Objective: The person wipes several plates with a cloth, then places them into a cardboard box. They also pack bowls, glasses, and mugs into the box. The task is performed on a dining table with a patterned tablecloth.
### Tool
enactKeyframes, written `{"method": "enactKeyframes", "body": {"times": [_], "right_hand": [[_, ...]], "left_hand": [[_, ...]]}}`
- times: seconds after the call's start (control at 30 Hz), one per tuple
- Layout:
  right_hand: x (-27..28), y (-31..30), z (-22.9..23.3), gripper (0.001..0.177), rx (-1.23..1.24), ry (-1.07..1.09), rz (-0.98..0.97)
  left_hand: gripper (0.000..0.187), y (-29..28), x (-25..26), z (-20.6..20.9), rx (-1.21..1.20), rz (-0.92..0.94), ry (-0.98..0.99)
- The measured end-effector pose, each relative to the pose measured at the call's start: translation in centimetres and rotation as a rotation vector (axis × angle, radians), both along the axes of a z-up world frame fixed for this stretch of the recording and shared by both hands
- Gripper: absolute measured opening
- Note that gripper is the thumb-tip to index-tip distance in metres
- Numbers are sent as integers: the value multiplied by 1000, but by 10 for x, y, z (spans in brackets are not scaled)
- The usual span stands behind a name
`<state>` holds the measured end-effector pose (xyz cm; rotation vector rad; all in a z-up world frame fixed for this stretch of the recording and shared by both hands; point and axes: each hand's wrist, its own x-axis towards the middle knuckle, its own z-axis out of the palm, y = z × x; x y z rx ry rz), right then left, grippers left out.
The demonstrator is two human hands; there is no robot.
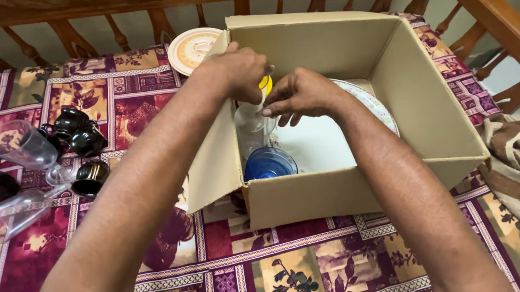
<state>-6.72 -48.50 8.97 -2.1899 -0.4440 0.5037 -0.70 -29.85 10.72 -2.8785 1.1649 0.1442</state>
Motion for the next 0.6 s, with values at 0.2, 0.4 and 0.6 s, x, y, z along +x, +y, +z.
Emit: {"method": "enactKeyframes", "body": {"times": [0.2,0.4,0.6], "right_hand": [[3,0,-3,30,17,-21,30],[2,0,0,29,-10,-13,6],[4,-2,0,27,-37,-9,-18]], "left_hand": [[51,-11,-8,13,16,-12,-28],[53,-18,-2,17,83,57,33],[54,-29,-6,24,119,92,38]]}}
